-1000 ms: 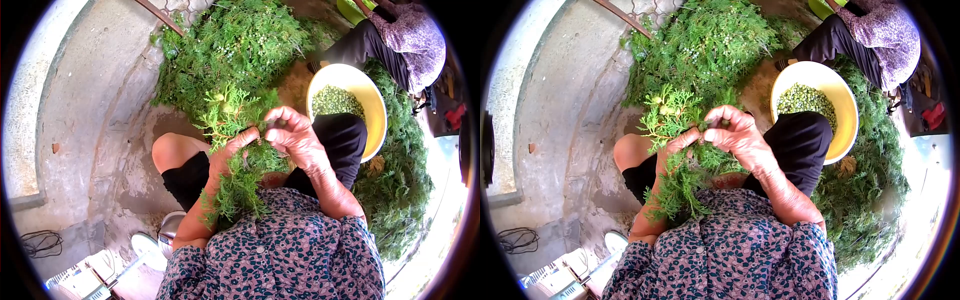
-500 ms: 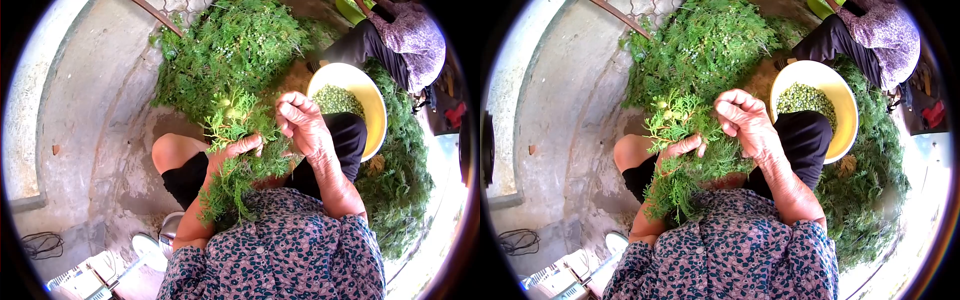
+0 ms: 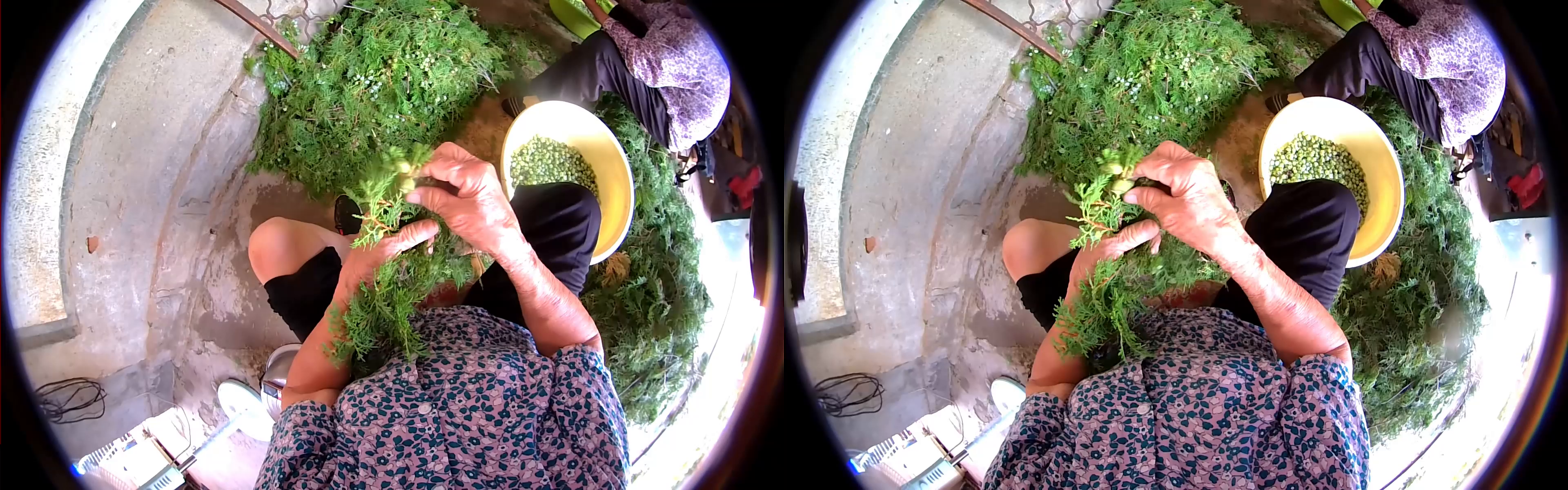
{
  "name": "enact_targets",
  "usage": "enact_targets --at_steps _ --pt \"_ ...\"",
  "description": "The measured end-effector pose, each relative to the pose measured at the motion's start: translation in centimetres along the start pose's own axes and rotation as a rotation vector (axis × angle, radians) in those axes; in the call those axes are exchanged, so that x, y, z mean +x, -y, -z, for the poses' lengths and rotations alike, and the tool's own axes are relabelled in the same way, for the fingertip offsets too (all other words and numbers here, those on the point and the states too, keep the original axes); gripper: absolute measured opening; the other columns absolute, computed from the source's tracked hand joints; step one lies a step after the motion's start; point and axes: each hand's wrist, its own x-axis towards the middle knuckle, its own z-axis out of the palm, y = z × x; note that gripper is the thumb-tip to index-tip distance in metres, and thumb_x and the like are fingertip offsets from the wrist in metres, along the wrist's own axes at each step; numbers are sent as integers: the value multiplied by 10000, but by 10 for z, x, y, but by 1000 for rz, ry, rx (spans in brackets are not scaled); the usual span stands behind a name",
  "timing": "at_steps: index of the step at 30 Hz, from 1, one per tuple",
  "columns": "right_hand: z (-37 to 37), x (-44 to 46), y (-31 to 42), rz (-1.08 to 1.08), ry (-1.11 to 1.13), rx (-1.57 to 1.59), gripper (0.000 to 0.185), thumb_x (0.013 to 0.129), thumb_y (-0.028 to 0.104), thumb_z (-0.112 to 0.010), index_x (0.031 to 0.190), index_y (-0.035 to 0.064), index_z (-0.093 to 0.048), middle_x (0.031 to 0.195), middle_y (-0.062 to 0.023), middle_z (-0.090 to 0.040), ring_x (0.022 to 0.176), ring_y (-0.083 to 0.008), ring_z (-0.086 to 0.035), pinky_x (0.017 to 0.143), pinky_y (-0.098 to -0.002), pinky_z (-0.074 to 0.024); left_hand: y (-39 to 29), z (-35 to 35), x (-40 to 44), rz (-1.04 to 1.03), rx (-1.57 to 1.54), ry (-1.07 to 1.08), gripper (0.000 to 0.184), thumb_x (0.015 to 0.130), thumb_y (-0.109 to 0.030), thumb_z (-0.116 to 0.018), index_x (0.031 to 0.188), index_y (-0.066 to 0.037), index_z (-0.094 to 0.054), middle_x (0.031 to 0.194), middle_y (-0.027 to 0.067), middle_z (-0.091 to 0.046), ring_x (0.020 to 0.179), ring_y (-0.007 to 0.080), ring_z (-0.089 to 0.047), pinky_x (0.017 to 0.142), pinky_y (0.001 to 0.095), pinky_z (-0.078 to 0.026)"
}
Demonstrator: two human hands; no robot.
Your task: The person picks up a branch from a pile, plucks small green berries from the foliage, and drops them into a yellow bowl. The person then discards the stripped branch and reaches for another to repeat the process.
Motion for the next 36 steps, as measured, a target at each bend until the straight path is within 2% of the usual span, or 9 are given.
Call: enact_targets --at_steps 8,9,11,13,18,19,21,29,36 --pt "6 -6 -12 63 -104 -25 155 708 -10 -680 854 2 -627 781 -56 -541 653 -146 -507 584 -266 -430 5 1 -3 -13 -58 -216 364 871 -346 -547 1100 -66 -505 785 21 -567 626 77 -528 490 186 -417" --pt "7 -5 -7 -114 -189 113 135 720 -14 -671 848 3 -631 782 -39 -545 615 -122 -502 557 -250 -428 9 3 -1 -36 -48 -206 373 886 -371 -514 1100 -65 -503 758 18 -553 609 78 -520 476 185 -414" --pt "12 -4 -9 -320 -303 359 98 781 -4 -624 879 1 -625 811 -20 -562 530 -64 -484 495 -204 -422 28 32 1 24 -290 18 354 906 -367 -466 1083 -61 -448 754 45 -491 629 116 -494 453 197 -402" --pt "26 -5 -12 -429 -194 624 127 824 30 -586 948 6 -595 830 -35 -573 572 -73 -514 513 -202 -433 31 42 7 -240 -200 252 325 902 -331 -465 1063 -53 -416 904 80 -470 757 156 -483 533 233 -428" --pt "19 -11 -26 -412 -118 1101 90 836 111 -600 893 47 -573 801 -28 -590 629 -89 -551 489 -195 -404 26 48 14 -184 -264 401 325 899 -322 -457 1041 -33 -408 966 98 -438 810 179 -456 628 264 -407" --pt "15 -14 -29 -446 -140 1105 88 827 121 -613 868 48 -586 763 -22 -589 588 -84 -540 459 -191 -391 22 47 15 -148 -240 504 318 912 -329 -433 1027 -33 -407 915 96 -458 771 175 -462 641 266 -393" --pt "8 -15 -33 -553 -79 1033 76 829 105 -608 867 39 -599 726 -17 -586 534 -80 -519 428 -184 -369 12 31 2 -7 -9 241 307 958 -331 -293 897 -63 -430 643 36 -457 614 135 -444 576 249 -359" --pt "2 -9 -26 -556 100 1030 257 808 26 -600 1061 10 -562 735 -42 -599 554 -101 -529 473 -208 -416 -4 9 -11 24 -39 139 279 933 -269 -356 789 -54 -461 660 39 -473 541 128 -437 525 240 -350" --pt "1 -7 -22 -438 236 916 388 757 -28 -626 1129 31 -531 733 -49 -602 555 -100 -505 520 -227 -413 -9 5 -13 75 -112 187 361 902 -230 -461 1104 68 -486 743 70 -507 571 118 -446 501 223 -367"
